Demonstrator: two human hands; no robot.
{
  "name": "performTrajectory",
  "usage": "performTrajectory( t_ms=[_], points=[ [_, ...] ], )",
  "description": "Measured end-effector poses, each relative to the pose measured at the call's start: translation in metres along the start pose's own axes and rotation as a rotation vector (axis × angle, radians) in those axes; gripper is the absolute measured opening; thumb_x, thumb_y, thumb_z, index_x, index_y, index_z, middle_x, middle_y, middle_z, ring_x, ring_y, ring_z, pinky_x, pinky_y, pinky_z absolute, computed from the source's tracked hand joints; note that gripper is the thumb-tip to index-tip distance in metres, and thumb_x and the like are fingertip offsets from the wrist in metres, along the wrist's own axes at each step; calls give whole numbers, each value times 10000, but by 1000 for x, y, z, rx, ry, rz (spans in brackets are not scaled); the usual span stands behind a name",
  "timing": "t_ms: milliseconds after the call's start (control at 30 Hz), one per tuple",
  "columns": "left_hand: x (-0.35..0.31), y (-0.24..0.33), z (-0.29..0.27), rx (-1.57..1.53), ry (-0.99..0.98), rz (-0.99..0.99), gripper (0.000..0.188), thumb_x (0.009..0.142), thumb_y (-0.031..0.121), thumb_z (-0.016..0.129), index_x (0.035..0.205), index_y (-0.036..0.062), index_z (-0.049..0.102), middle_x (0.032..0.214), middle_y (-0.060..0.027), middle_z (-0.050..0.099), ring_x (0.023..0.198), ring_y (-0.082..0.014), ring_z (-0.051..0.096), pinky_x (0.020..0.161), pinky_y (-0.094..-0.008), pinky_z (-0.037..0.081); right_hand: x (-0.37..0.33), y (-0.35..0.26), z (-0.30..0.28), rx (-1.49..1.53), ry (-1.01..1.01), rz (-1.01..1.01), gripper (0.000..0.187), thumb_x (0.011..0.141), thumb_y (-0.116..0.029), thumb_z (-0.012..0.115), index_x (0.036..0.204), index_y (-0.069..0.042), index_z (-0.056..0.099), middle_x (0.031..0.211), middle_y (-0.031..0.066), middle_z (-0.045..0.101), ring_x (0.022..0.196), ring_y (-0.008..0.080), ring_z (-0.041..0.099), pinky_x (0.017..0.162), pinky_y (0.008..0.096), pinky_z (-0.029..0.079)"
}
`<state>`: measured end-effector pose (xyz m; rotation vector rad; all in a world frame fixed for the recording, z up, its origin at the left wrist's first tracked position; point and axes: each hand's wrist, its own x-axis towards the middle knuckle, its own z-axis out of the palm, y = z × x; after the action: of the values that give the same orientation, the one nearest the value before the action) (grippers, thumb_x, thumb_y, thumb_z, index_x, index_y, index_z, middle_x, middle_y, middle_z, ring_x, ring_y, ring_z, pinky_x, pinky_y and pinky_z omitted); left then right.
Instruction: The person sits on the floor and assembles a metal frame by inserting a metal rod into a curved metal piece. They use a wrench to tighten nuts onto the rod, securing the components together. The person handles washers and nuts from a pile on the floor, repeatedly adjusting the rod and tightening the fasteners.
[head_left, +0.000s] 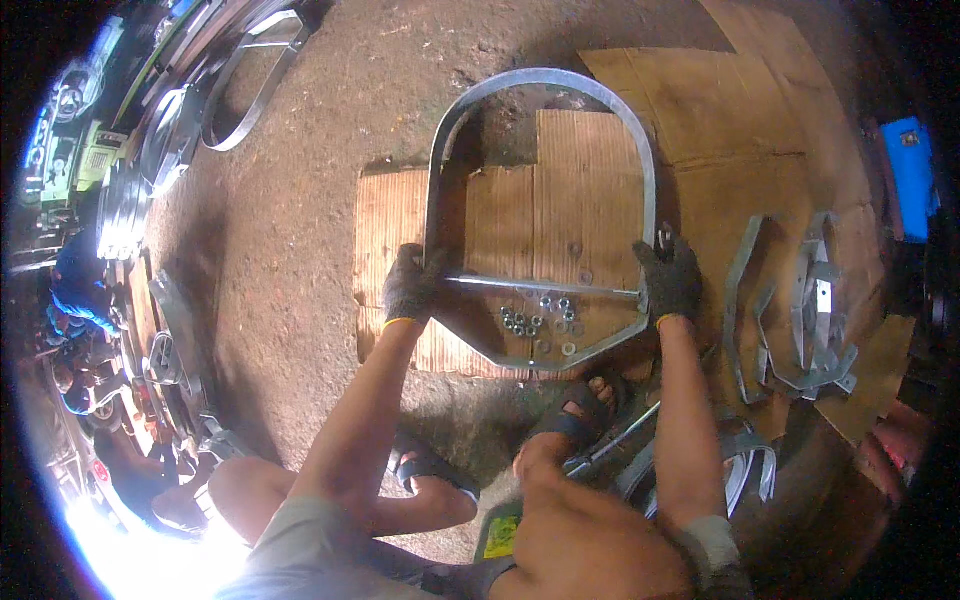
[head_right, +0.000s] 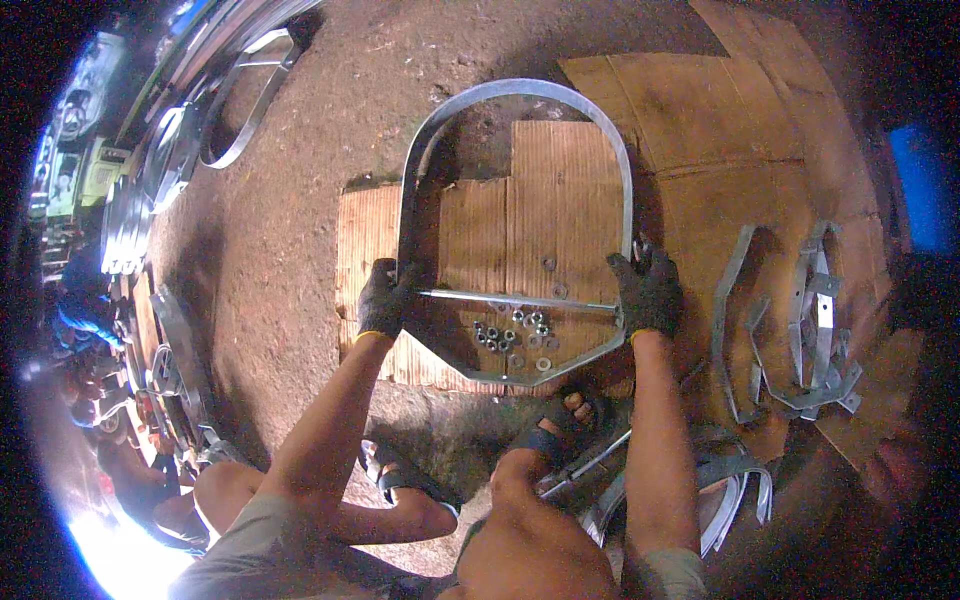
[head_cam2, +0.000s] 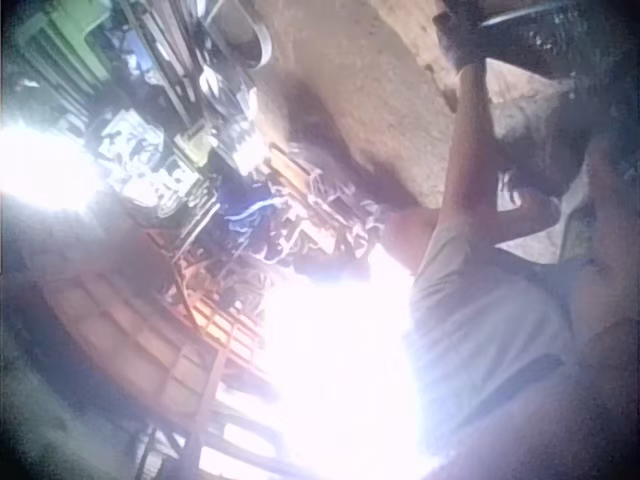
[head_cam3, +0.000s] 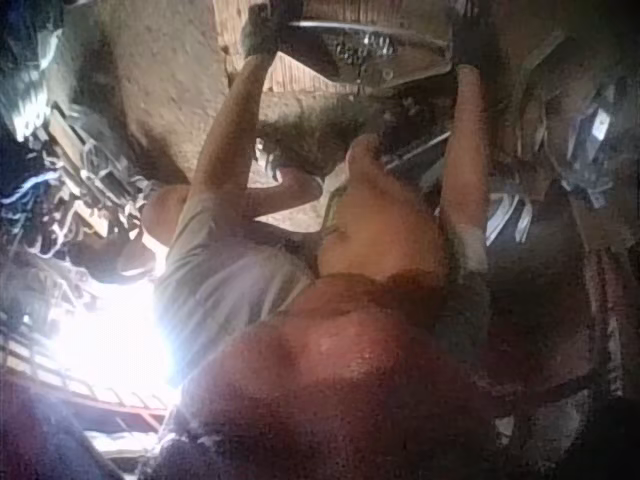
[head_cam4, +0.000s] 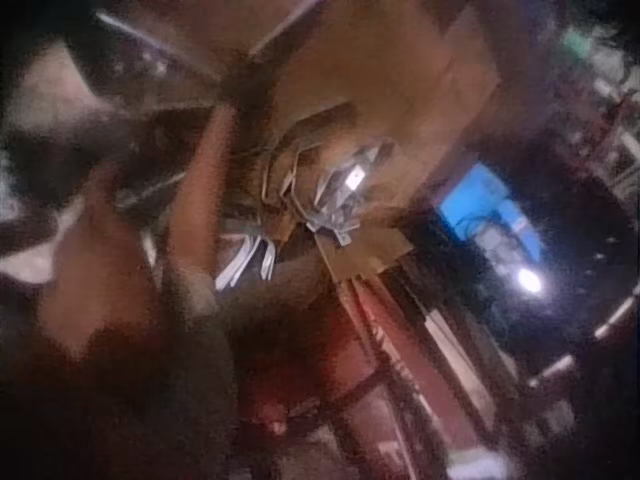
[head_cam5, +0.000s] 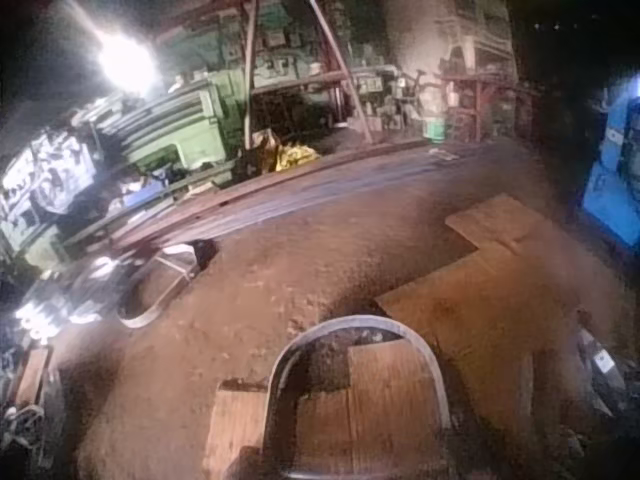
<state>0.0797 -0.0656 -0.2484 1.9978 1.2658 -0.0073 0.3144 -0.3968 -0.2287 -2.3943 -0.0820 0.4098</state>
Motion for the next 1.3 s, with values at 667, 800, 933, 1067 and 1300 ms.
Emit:
performTrajectory(
  t_ms=[667,800,933,1067,1300],
  points=[
    [51,130,28,276,-78,594,330,959,387,602,1065,96,716,1019,-189,712,983,-392,680,847,-478,528,-26,56,-38,-167,396,92,304,980,-269,631,1190,-51,661,1075,227,720,997,406,694,837,484,530],
    [107,106,49,398,-136,754,376,966,413,587,1116,93,717,1078,-200,719,1052,-404,676,897,-477,531,-7,81,-4,-268,301,196,354,969,-305,634,1169,-15,663,1101,234,717,1009,432,681,856,489,524],
    [102,108,59,301,-223,640,445,987,454,562,1221,102,702,1194,-194,708,1146,-398,652,970,-459,516,-15,61,-24,-243,79,373,462,969,-388,620,1226,-4,640,1198,251,688,1091,456,649,913,498,507],
    [110,101,58,274,-325,655,444,1014,451,531,1207,90,705,1170,-174,723,1103,-364,682,953,-455,518,-13,86,-18,-209,123,214,519,974,-447,615,1264,-17,623,1273,254,660,1136,445,637,935,500,501],
    [171,104,108,590,-386,783,419,993,425,581,1265,122,682,1239,-182,690,1107,-314,673,973,-427,522,-26,139,-64,-2,69,128,557,926,-372,688,1332,-7,580,1264,217,648,1102,380,645,941,455,516]
  ],
)
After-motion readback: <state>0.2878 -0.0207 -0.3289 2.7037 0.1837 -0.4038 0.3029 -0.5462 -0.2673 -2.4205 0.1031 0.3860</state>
